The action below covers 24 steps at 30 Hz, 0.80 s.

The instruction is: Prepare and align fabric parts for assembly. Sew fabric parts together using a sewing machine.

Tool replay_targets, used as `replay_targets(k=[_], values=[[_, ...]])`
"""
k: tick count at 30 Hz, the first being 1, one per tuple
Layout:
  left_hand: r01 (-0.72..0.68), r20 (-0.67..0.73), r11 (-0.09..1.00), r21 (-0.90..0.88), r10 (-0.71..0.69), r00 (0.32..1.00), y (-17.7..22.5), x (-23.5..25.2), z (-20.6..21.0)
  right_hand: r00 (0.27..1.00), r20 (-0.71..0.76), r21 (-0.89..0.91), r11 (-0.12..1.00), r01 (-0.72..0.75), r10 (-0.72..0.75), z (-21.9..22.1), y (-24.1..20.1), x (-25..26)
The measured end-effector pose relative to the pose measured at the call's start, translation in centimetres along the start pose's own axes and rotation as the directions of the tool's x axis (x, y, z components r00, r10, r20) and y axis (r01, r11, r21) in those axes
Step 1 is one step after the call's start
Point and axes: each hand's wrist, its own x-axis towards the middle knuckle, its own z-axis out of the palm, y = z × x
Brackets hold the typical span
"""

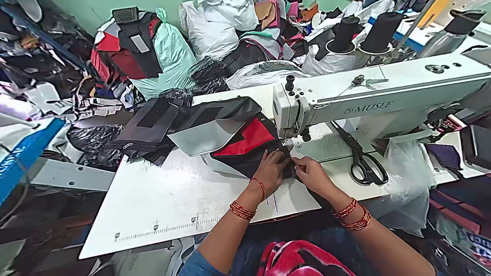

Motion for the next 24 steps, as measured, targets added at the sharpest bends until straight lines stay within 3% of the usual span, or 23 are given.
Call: replay_targets(k=[3,8,14,19,21,24], values=[[0.014,0.030,1.000,0.004,-0.014,0.999,0.1,0.1,0.0,1.000,-0.021,0.032,0.999,-0.003,0.004,0.2,0.4,-0.1],[0.035,0.071,0.999,0.017,-0.036,0.997,0.5,0.3,-0.3,0.998,0.065,-0.128,0.992,-0.014,0.023,-0.2,-1.3,-0.5],[-0.154,-0.193,0.981,-0.121,0.129,0.973,-0.9,-0.5,1.0,0.987,0.149,-0.300,0.954,-0.012,0.059,0.3,-2.5,-0.6],[-0.138,-0.296,0.977,-0.165,0.084,0.952,-1.0,-0.4,1.1,0.988,0.152,-0.461,0.887,0.034,0.041,1.6,-2.8,-0.9],[-0.089,-0.248,0.990,-0.112,0.058,0.967,-0.7,0.0,0.7,0.988,0.151,-0.486,0.873,0.036,0.044,1.8,-3.0,-1.0],[-0.030,0.053,0.993,0.116,0.024,0.998,0.6,1.0,-0.6,0.980,0.185,-0.499,0.866,0.033,0.069,1.5,-3.2,-0.9]])
